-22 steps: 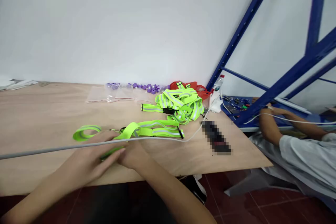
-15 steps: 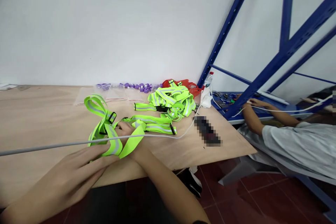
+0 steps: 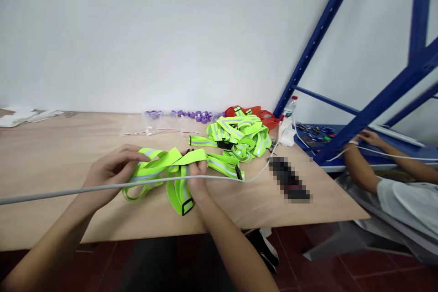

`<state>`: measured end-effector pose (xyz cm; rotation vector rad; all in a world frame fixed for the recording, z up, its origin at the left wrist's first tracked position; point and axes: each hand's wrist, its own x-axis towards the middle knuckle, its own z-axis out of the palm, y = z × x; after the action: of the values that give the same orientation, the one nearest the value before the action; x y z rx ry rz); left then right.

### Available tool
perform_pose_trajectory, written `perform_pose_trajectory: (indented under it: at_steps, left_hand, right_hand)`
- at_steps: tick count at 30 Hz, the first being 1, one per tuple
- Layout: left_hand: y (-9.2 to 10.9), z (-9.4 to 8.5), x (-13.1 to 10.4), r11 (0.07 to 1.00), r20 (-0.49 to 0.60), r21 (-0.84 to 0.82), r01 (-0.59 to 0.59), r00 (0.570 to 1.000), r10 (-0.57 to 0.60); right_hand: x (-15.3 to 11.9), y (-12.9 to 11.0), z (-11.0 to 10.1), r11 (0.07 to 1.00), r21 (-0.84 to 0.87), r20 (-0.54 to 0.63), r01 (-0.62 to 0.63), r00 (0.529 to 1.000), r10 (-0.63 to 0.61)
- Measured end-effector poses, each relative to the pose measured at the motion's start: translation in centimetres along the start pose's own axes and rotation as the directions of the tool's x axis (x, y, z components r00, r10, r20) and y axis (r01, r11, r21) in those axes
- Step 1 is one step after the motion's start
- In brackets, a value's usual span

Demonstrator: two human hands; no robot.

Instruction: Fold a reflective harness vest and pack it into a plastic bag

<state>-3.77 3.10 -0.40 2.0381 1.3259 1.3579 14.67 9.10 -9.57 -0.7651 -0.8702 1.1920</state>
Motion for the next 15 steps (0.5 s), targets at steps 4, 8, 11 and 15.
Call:
perform_pose_trajectory:
  at_steps: [4, 8, 11, 15]
  left_hand:
    - [-1.4, 0.2, 1.2, 0.947, -0.085, -0.234, 0.221, 0.965, -0.247]
    - [-3.3, -0.5, 2.3, 0.793, -0.143, -0.537, 0.287, 0.895, -0.422]
    - [-4.9, -1.1, 2.5, 0.773, -0.122, -0.585, 0.246, 0.915, -0.384]
    - [-7.5, -0.8, 2.1, 0.850, -0.094, -0.415, 0.325, 0.914, -0.395]
  right_hand:
    - [-0.2, -1.3, -0.7, 0.996, -0.022, 0.149, -0.082, 0.985, 0.084]
    - [-1.9, -3.3, -2.5, 0.977, -0.210, 0.440, 0.027, 0.895, 0.070]
    - [-4.0, -4.8, -4.3, 0.916, -0.330, 0.554, 0.228, 0.832, -0.008]
    - [-7.1, -6.5, -5.8, 0.709, -0.428, 0.572, 0.560, 0.775, -0.267]
